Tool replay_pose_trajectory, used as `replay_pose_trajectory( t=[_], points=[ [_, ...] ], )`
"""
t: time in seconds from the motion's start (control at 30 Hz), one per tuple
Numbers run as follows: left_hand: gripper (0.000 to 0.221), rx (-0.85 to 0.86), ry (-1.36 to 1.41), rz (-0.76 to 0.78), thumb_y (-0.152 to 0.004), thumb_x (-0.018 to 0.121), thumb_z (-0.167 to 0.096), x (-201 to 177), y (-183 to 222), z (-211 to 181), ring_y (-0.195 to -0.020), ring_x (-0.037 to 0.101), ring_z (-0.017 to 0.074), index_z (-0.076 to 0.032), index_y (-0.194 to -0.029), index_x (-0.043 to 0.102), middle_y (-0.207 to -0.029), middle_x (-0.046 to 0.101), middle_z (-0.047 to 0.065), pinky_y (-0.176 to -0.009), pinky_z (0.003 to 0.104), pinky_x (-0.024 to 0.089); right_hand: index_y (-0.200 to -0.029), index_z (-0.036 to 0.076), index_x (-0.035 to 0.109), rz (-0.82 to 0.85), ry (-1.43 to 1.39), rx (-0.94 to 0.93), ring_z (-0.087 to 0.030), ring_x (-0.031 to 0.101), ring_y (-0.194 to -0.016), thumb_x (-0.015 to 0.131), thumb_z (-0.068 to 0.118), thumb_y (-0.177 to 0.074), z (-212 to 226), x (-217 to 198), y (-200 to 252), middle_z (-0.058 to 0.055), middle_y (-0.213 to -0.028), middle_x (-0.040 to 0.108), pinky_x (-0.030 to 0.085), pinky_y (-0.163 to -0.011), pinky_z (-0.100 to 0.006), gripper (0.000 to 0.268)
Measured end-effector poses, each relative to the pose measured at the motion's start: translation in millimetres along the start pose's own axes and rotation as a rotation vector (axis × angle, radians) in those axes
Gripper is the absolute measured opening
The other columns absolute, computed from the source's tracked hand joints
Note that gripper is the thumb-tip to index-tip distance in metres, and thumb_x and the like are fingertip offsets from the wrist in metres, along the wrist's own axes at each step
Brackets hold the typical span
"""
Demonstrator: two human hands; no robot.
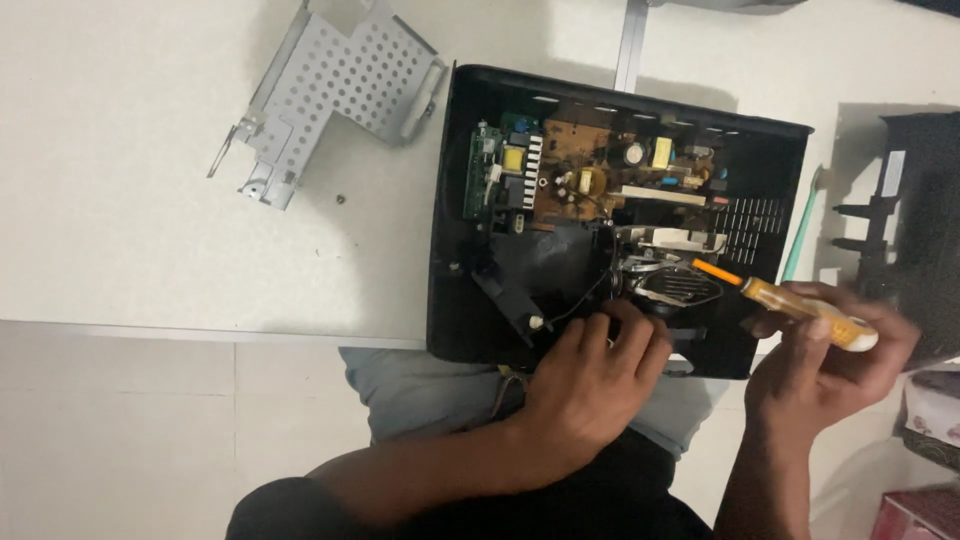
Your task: Disassembling and repairing the internal components of a projector using a screwdriver and manual repositioning of parts.
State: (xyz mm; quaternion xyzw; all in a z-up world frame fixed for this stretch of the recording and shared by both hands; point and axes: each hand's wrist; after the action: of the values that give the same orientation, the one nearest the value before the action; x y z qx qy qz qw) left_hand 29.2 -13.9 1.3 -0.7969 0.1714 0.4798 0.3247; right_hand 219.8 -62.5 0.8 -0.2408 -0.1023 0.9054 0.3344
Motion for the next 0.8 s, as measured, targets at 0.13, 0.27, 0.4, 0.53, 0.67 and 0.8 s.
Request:
replay_pose_trajectory(
  t=[0.13, 0.27, 0.4, 0.53, 0.67, 0.8],
  points=[
    [0.010, 0.007, -0.016, -0.024, -0.109, 0.056, -0.015, -10, -3, 6, -0.075, 0.055, 0.0215, -0.009, -0.109, 0.065, -0.108, 0.064, 0.015, -0.070, 0.032, 0.047, -0.129, 0.009, 0.035, -0.015, -0.013, 0.027, -0.034, 0.064, -0.107, 0.058, 0.036, -0.114, -1, 1, 0, -0.023, -0.117, 0.052, 0.059, -0.069, -0.038, 0.038],
    [0.017, 0.052, -0.011, 0.005, -0.112, 0.052, -0.013, -16, -7, 12, -0.076, 0.055, 0.0202, -0.007, -0.113, 0.068, -0.107, 0.065, 0.015, -0.072, 0.029, 0.047, -0.132, 0.011, 0.035, -0.028, -0.018, 0.106, -0.032, 0.064, -0.100, 0.056, 0.034, -0.116, -2, -1, 0, -0.024, -0.120, 0.055, 0.058, -0.069, -0.035, 0.035],
    [0.020, 0.053, -0.053, 0.032, -0.112, 0.049, -0.016, -17, -9, 13, -0.077, 0.055, 0.0177, -0.010, -0.114, 0.068, -0.107, 0.064, 0.012, -0.072, 0.027, 0.046, -0.130, 0.011, 0.033, -0.035, -0.013, 0.122, -0.032, 0.062, -0.092, 0.057, 0.032, -0.115, -10, -3, 0, -0.029, -0.119, 0.056, 0.056, -0.069, -0.037, 0.036],
    [0.023, 0.002, 0.006, 0.058, -0.110, 0.045, -0.013, -14, -9, 8, -0.077, 0.055, 0.0211, -0.006, -0.114, 0.067, -0.108, 0.063, 0.015, -0.071, 0.030, 0.047, -0.132, 0.015, 0.035, -0.046, -0.012, 0.184, -0.029, 0.061, -0.090, 0.058, 0.037, -0.114, -12, -6, 5, -0.027, -0.119, 0.057, 0.053, -0.069, -0.032, 0.037],
    [0.022, -0.037, 0.073, 0.113, -0.106, 0.047, -0.012, -8, -4, 2, -0.081, 0.058, 0.0254, -0.007, -0.116, 0.066, -0.111, 0.064, 0.017, -0.073, 0.034, 0.048, -0.134, 0.014, 0.036, -0.043, -0.002, 0.168, -0.030, 0.064, -0.096, 0.059, 0.035, -0.114, -32, -25, 7, -0.023, -0.122, 0.059, 0.058, -0.069, -0.033, 0.037],
    [0.030, -0.038, 0.179, 0.153, -0.107, 0.046, -0.015, -8, -2, 3, -0.080, 0.060, 0.0291, -0.001, -0.122, 0.068, -0.113, 0.063, 0.021, -0.078, 0.039, 0.050, -0.130, 0.015, 0.039, -0.121, 0.016, 0.168, -0.030, 0.064, -0.104, 0.063, 0.039, -0.112, -44, -32, 13, -0.018, -0.120, 0.059, 0.056, -0.080, -0.035, 0.039]
  ],
)
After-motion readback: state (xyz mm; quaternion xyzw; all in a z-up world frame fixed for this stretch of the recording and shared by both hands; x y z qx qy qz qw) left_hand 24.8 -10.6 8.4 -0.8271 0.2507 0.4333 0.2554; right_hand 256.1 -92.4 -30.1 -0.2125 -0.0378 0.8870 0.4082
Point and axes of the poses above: each hand's wrist, its own y-axis away from the middle knuckle, its own x-axis out of the palm, z = x × y
